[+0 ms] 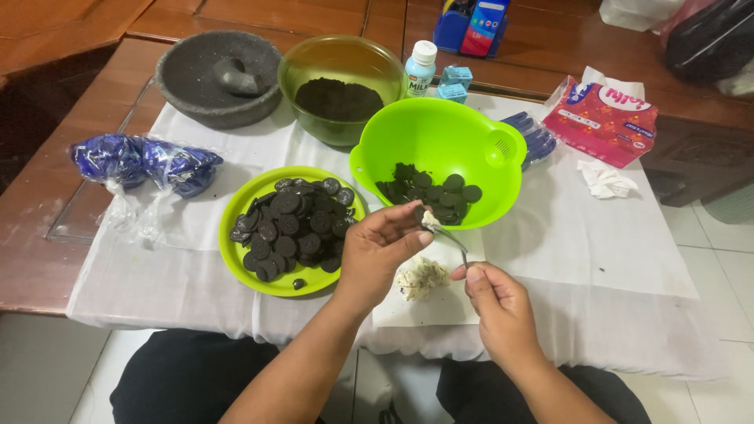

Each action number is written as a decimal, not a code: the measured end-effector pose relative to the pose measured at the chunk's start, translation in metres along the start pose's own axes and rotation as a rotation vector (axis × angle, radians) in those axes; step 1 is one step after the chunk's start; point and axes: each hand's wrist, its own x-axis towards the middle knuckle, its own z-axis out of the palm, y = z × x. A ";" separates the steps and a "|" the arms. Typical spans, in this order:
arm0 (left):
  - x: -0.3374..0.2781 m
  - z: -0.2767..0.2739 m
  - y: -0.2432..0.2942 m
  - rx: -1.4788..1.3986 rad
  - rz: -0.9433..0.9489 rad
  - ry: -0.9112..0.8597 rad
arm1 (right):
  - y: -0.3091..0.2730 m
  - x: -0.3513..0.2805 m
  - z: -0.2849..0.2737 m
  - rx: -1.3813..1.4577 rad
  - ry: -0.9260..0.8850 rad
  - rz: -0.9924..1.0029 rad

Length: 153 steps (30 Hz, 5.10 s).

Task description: Separating the cream filling from chocolate sandwich cookies using a spoon

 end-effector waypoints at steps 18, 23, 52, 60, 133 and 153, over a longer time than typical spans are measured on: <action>0.070 -0.169 0.131 1.852 -0.257 0.378 | -0.028 -0.003 -0.015 0.032 0.011 -0.026; 0.066 -0.172 0.132 1.842 -0.409 0.369 | -0.028 -0.001 -0.017 0.044 0.011 -0.034; 0.109 -0.008 0.076 1.565 0.561 -0.001 | -0.043 0.002 -0.026 0.040 0.104 -0.078; 0.215 0.034 -0.083 2.047 -0.030 -0.707 | -0.050 0.008 -0.042 0.066 0.157 -0.177; 0.027 -0.045 0.134 1.561 0.063 0.138 | -0.033 0.011 -0.010 -0.227 0.221 -0.106; 0.033 -0.044 0.118 0.725 -0.104 0.025 | -0.015 0.016 -0.018 0.232 -0.036 -0.003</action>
